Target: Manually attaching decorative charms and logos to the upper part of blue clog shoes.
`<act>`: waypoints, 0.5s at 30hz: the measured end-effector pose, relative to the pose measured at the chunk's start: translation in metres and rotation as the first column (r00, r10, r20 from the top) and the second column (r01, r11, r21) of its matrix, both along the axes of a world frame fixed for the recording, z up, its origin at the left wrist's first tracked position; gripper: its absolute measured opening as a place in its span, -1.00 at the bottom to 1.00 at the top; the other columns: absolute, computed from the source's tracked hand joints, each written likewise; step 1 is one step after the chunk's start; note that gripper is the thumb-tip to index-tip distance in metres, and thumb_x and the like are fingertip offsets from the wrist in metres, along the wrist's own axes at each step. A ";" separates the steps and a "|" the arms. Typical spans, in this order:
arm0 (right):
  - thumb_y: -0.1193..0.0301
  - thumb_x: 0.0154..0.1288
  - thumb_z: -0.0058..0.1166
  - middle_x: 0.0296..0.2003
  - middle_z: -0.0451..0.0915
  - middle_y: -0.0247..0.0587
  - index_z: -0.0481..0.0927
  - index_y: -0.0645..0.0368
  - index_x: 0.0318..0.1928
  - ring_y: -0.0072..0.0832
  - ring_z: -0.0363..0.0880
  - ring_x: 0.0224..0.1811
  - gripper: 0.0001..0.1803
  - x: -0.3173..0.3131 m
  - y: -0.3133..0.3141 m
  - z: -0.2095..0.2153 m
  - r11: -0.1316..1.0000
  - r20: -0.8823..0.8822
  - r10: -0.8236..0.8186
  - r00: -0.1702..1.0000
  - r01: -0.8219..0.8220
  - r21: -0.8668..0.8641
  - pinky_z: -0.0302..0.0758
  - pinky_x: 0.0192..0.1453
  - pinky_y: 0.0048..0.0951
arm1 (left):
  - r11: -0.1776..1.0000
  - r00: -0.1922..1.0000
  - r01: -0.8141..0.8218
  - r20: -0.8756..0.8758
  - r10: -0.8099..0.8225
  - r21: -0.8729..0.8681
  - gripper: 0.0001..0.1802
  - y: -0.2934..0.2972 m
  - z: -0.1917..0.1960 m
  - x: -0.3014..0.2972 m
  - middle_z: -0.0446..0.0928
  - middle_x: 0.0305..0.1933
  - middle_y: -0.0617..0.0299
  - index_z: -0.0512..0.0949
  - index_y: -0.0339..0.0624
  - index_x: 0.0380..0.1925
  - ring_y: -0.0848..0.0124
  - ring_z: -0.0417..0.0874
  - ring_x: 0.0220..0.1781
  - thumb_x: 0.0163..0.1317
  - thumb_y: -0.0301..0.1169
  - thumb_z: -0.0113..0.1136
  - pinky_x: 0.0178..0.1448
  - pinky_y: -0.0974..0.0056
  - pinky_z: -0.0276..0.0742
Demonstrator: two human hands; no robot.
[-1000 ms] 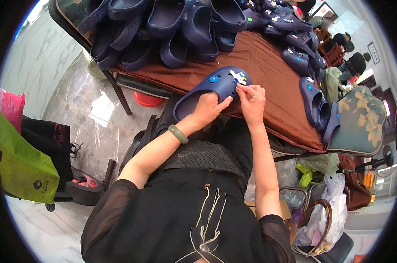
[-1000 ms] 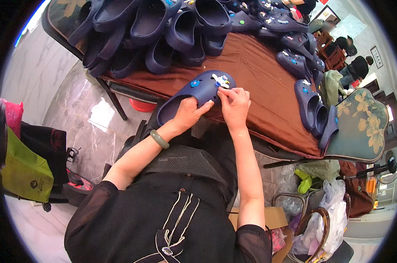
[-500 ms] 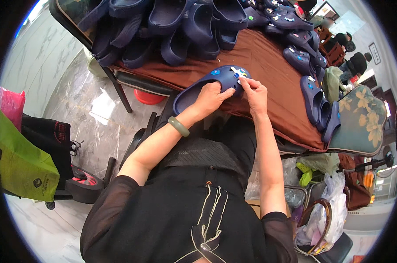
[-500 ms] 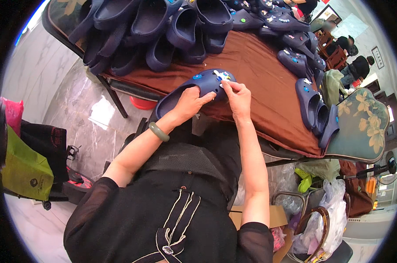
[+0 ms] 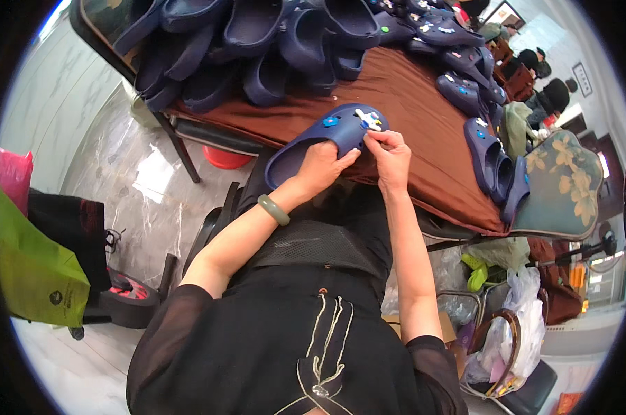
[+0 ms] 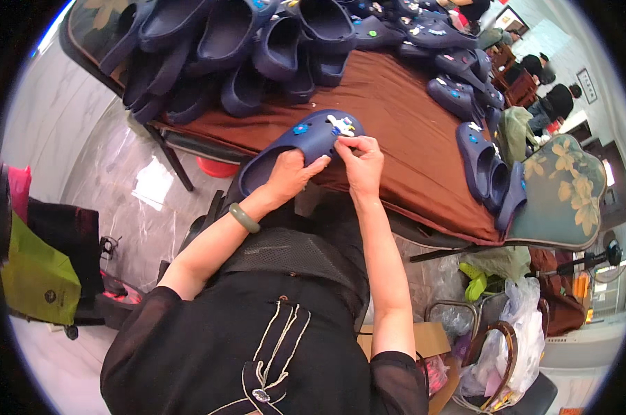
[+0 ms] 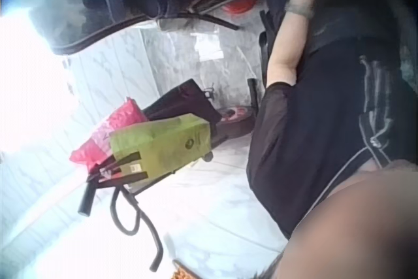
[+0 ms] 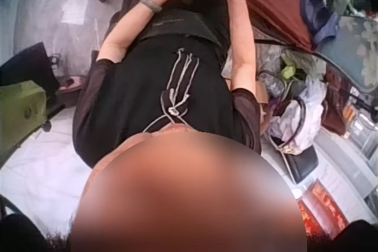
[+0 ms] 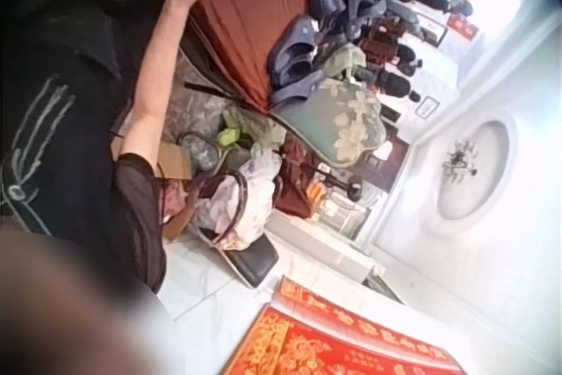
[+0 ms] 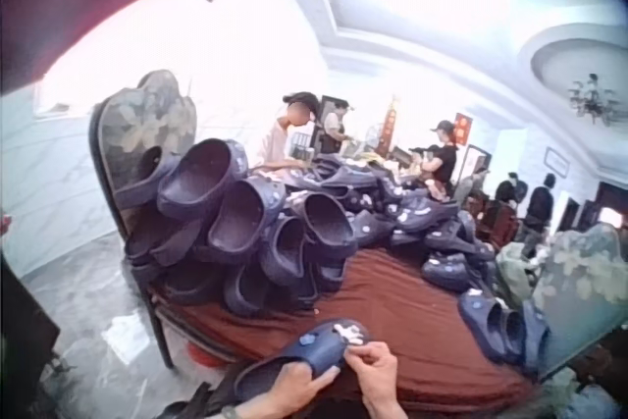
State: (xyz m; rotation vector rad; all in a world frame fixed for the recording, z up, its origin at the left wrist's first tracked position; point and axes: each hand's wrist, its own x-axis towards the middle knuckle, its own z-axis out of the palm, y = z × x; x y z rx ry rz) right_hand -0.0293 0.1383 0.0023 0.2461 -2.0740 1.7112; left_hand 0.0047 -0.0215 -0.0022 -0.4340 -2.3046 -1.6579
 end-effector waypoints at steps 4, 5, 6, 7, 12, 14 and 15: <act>0.51 -0.18 0.41 -0.21 0.45 -0.24 0.58 0.25 -0.29 -0.55 0.43 -0.20 -0.64 -0.007 -0.005 0.004 0.992 0.221 -0.027 0.975 0.054 -0.118 0.38 -0.10 -0.51 | 1.000 1.000 0.018 0.003 -0.018 0.002 -0.60 -0.004 -0.006 -0.002 0.59 -0.33 -0.11 0.56 -0.34 -0.24 0.09 0.65 -0.27 0.14 -0.17 0.22 -0.19 0.18 0.50; 0.51 -0.21 0.43 -0.12 0.39 -0.22 0.45 0.26 -0.06 -0.51 0.40 -0.10 -0.39 -0.012 -0.004 0.006 0.983 0.257 -0.172 0.951 0.147 0.112 0.39 0.00 -0.46 | 1.000 1.000 0.007 -0.008 -0.007 0.024 -0.59 -0.003 -0.007 -0.002 0.60 -0.33 -0.09 0.56 -0.35 -0.24 0.10 0.65 -0.27 0.14 -0.17 0.22 -0.19 0.18 0.50; 0.51 -0.21 0.43 -0.12 0.39 -0.22 0.45 0.26 -0.06 -0.51 0.40 -0.10 -0.39 -0.011 -0.001 0.006 0.981 0.251 -0.182 0.951 0.158 0.111 0.39 0.00 -0.46 | 0.999 1.000 -0.004 -0.018 0.005 0.047 -0.59 -0.001 -0.008 -0.001 0.61 -0.32 -0.08 0.56 -0.35 -0.24 0.12 0.65 -0.26 0.15 -0.17 0.22 -0.19 0.18 0.50; 0.53 -0.21 0.42 -0.07 0.37 -0.18 0.36 0.28 0.03 -0.47 0.39 -0.05 -0.29 -0.006 -0.003 0.012 0.991 0.286 -0.049 0.957 0.082 -0.105 0.38 0.06 -0.44 | 0.999 1.000 0.001 -0.023 0.000 0.046 -0.59 -0.001 -0.008 -0.001 0.61 -0.32 -0.08 0.56 -0.35 -0.24 0.12 0.65 -0.26 0.15 -0.17 0.22 -0.19 0.18 0.50; 0.63 -0.24 0.39 0.02 0.38 -0.07 0.13 0.37 0.19 -0.38 0.38 0.08 -0.06 -0.019 0.014 0.008 0.857 0.364 0.390 0.846 -0.189 -0.480 0.31 0.23 -0.37 | 0.995 0.997 0.026 -0.070 -0.020 0.094 -0.65 0.000 -0.009 0.000 0.57 -0.44 -0.13 0.55 -0.38 -0.37 0.01 0.62 -0.36 0.13 -0.23 0.24 -0.29 0.13 0.50; 0.64 -0.24 0.38 0.00 0.40 -0.09 0.14 0.36 0.19 -0.38 0.40 0.06 -0.08 -0.014 0.008 0.012 0.876 0.370 0.337 0.866 -0.145 -0.460 0.33 0.22 -0.37 | 0.995 0.998 0.019 -0.069 -0.013 0.096 -0.65 -0.001 -0.011 0.000 0.57 -0.45 -0.13 0.56 -0.38 -0.37 0.01 0.62 -0.36 0.13 -0.23 0.23 -0.29 0.13 0.50; 0.66 -0.24 0.37 -0.03 0.42 -0.11 0.15 0.35 0.18 -0.37 0.41 0.04 -0.09 -0.013 0.005 0.012 0.893 0.374 0.284 0.883 -0.101 -0.438 0.34 0.20 -0.37 | 0.995 0.998 0.011 -0.069 -0.004 0.099 -0.65 -0.002 -0.012 0.000 0.57 -0.45 -0.13 0.56 -0.38 -0.37 0.01 0.62 -0.36 0.13 -0.22 0.23 -0.29 0.13 0.50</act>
